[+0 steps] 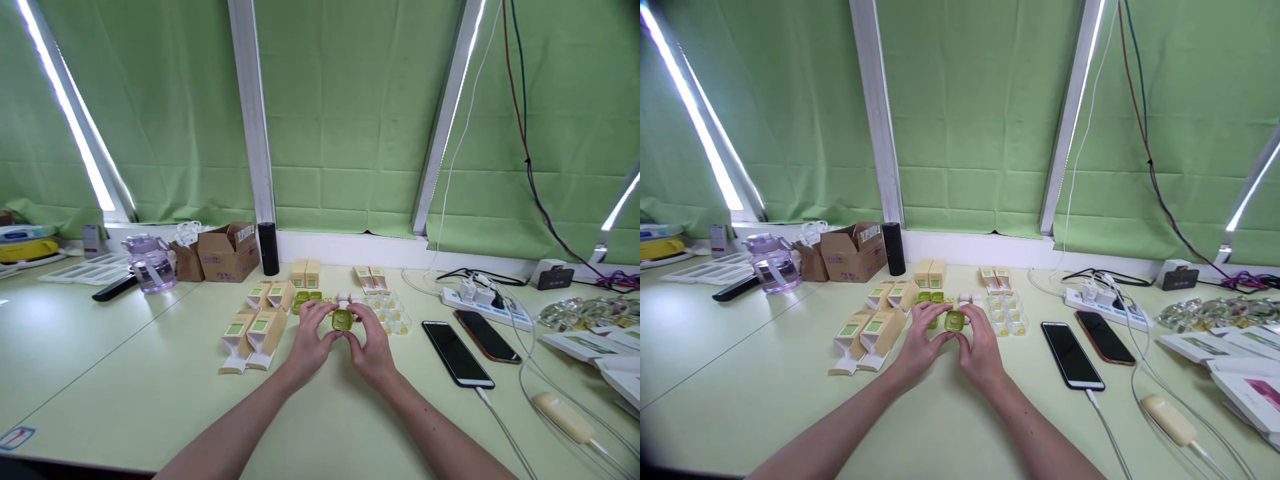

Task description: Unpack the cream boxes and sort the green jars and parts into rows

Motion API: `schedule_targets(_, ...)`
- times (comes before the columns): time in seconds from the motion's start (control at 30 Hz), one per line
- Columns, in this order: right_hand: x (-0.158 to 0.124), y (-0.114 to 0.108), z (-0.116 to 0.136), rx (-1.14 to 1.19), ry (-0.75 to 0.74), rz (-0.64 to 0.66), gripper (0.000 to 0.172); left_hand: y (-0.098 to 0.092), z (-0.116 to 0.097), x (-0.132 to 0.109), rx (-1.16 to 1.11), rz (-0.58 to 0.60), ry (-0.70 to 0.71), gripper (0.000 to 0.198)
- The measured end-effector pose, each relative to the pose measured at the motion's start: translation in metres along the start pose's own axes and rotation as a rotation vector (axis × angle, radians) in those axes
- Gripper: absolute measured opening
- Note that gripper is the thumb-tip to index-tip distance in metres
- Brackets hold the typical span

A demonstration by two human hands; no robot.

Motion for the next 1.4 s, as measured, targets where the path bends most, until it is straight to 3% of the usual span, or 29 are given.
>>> schedule_targets(0.43, 0.001, -0.007, 0.014, -0.117, -0.087, -0.014, 0.036, 0.002, -0.003, -0.003, 0.044, -0.004, 0.039, 0.041)
schedule_targets(0.77, 0.003, -0.016, 0.029, -0.368, -0.149, -0.108, 0.026, 0.002, -0.026, -0.007, 0.228, -0.024, 0.198, 0.042)
schedule_targets(1.4, 0.002, -0.011, 0.022, -0.38, -0.121, -0.09, 0.023, 0.005, -0.029, -0.009, 0.262, -0.007, 0.225, 0.042)
Point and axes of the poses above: each hand's wrist, its own x-axis towards the middle knuckle, its own y-axis out of the palm, z = x × y, the point moved 9 cm from there along x, towards the middle knuckle, and after that the axes turned 10 degrees about z, right-handed, at the moved point
